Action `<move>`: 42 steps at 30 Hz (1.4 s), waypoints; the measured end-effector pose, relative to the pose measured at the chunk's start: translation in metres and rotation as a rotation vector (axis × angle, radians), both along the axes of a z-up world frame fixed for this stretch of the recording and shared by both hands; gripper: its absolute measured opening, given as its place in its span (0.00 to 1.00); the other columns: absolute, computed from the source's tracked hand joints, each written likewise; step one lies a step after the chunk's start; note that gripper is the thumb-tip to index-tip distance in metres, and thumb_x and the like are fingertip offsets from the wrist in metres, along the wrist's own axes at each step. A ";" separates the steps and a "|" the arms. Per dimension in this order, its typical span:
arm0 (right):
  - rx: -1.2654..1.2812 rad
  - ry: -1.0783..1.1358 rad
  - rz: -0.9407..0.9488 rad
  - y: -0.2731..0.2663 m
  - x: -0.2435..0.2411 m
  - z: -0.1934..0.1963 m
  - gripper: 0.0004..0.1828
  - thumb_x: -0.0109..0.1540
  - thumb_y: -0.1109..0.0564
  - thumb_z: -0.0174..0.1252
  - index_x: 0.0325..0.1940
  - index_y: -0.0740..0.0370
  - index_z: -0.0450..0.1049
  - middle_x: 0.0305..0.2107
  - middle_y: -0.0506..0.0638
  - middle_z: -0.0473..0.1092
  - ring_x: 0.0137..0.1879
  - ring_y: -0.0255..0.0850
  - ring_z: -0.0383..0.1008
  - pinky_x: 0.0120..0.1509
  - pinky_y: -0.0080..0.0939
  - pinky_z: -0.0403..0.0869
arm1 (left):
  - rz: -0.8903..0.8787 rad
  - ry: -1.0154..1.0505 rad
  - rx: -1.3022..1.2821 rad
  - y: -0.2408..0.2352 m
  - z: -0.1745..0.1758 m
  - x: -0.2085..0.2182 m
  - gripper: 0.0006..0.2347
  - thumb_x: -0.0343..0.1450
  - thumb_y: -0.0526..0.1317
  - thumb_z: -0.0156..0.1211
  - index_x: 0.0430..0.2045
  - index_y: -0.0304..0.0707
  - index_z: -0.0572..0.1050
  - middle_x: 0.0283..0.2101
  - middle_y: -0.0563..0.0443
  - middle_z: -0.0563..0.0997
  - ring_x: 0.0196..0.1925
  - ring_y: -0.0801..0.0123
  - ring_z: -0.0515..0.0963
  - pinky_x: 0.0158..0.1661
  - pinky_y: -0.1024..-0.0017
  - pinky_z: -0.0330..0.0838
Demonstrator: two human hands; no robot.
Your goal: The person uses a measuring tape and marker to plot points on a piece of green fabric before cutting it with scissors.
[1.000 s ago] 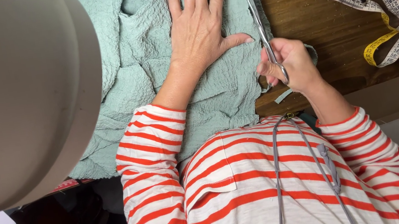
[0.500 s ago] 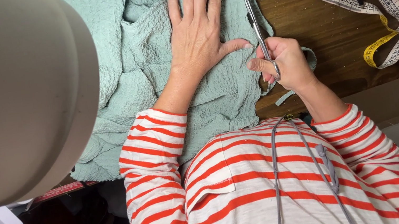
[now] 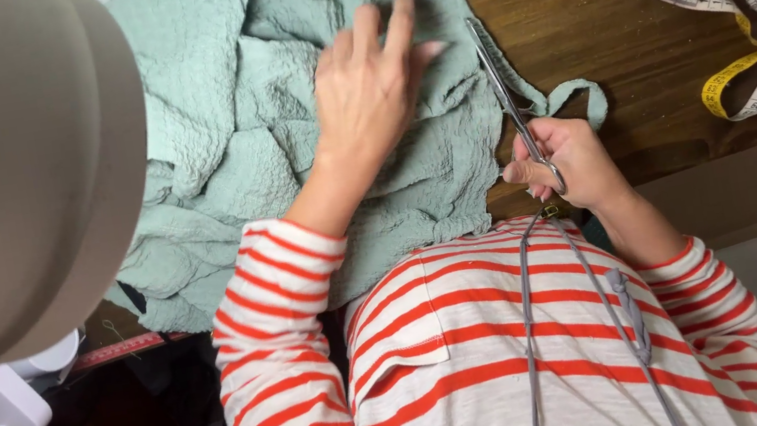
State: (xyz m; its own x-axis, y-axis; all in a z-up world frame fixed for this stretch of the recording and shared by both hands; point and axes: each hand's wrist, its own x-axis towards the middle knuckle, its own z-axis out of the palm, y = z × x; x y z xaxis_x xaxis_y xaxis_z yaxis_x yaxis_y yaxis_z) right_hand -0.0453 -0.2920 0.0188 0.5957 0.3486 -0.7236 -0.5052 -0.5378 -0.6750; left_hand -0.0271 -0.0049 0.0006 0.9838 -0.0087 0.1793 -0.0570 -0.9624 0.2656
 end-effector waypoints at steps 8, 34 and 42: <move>0.140 -0.013 -0.001 0.005 0.004 0.004 0.19 0.55 0.46 0.71 0.32 0.60 0.70 0.18 0.49 0.71 0.19 0.32 0.70 0.20 0.27 0.71 | -0.063 0.087 0.149 0.004 0.013 -0.002 0.41 0.74 0.75 0.57 0.68 0.37 0.68 0.68 0.43 0.59 0.69 0.49 0.57 0.63 0.43 0.53; 0.067 0.004 -0.033 0.029 0.015 0.009 0.16 0.58 0.53 0.71 0.33 0.57 0.68 0.18 0.47 0.70 0.18 0.28 0.65 0.19 0.26 0.65 | -0.167 0.173 -0.033 0.012 0.027 0.009 0.44 0.73 0.70 0.64 0.72 0.31 0.60 0.74 0.37 0.63 0.77 0.52 0.50 0.69 0.29 0.42; 0.090 -0.068 0.042 0.050 0.041 0.008 0.25 0.52 0.39 0.71 0.34 0.58 0.68 0.15 0.46 0.66 0.20 0.30 0.65 0.23 0.28 0.67 | -0.164 0.162 -0.026 0.012 0.027 0.008 0.45 0.71 0.71 0.63 0.71 0.29 0.61 0.74 0.37 0.62 0.78 0.52 0.50 0.69 0.29 0.41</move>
